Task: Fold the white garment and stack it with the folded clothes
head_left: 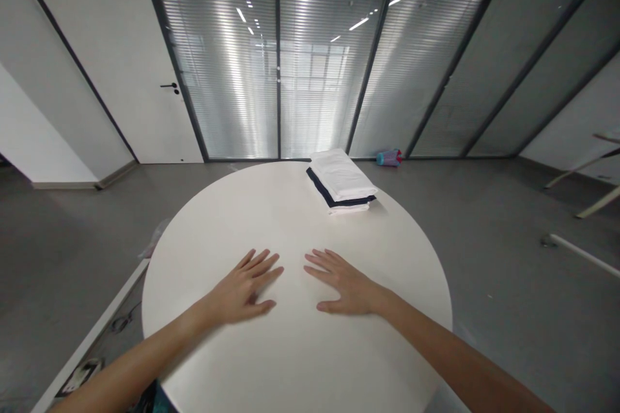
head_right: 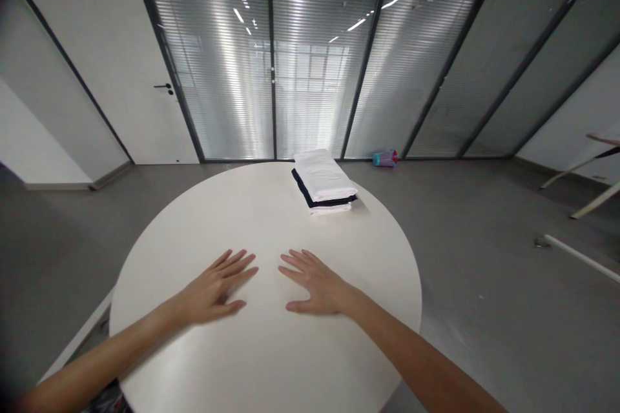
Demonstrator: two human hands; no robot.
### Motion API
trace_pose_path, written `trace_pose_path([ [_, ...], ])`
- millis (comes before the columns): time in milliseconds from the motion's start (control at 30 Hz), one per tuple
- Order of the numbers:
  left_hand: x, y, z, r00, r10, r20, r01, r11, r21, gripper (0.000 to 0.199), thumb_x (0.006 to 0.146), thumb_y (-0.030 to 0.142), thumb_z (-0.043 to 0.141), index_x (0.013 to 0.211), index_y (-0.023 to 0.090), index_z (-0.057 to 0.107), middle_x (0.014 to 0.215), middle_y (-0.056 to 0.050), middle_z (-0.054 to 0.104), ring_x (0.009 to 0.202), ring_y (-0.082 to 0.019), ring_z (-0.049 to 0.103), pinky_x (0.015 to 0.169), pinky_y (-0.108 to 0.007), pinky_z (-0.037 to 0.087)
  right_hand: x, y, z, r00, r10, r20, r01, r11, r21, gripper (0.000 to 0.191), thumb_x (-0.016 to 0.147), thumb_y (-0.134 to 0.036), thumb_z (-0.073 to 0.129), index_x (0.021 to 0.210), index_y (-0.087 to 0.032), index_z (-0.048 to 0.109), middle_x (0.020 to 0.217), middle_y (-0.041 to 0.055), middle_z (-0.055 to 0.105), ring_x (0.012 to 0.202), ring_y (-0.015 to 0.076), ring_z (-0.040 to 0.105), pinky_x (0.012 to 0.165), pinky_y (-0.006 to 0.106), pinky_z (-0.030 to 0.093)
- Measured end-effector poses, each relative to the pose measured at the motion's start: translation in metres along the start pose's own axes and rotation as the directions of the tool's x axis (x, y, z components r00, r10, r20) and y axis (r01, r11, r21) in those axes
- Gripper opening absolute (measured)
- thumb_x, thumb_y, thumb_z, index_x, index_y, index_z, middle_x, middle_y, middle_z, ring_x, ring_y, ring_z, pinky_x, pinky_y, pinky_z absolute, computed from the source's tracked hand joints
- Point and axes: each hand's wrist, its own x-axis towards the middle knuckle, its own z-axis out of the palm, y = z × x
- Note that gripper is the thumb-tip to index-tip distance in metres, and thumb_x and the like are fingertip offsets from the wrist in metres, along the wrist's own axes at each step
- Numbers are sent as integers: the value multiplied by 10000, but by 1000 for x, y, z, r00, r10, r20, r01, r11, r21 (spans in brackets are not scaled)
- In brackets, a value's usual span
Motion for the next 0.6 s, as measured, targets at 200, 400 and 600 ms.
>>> trace_pose_path([
  [200,7,-4,-8,988,-63,-144,45,991,-126,425,973,501,490,1298,275,645,1367,-86,627,1292,-292,556,1135,-508,374,4,24,-27,916,157,-368,-61,964,259,452,933,-566,541,1228,-255,684,1259,86,674,1182,267,604,1061,453,446],
  [400,67,-6,-24,886,-402,-230,191,769,-610,369,940,509,512,928,212,731,990,-82,751,946,-253,694,834,-382,566,18,129,-109,160,556,-816,-149,830,537,396,826,-560,584,920,-193,699,1015,91,706,998,240,635,928,383,498],
  [600,193,-18,-15,810,-576,-109,109,331,-937,647,837,575,643,1349,187,568,1515,-150,466,1360,-326,480,1080,-439,441,36,198,-99,199,909,-365,-126,393,911,567,875,-673,429,1003,-184,687,982,77,733,911,216,675,772,297,530],
])
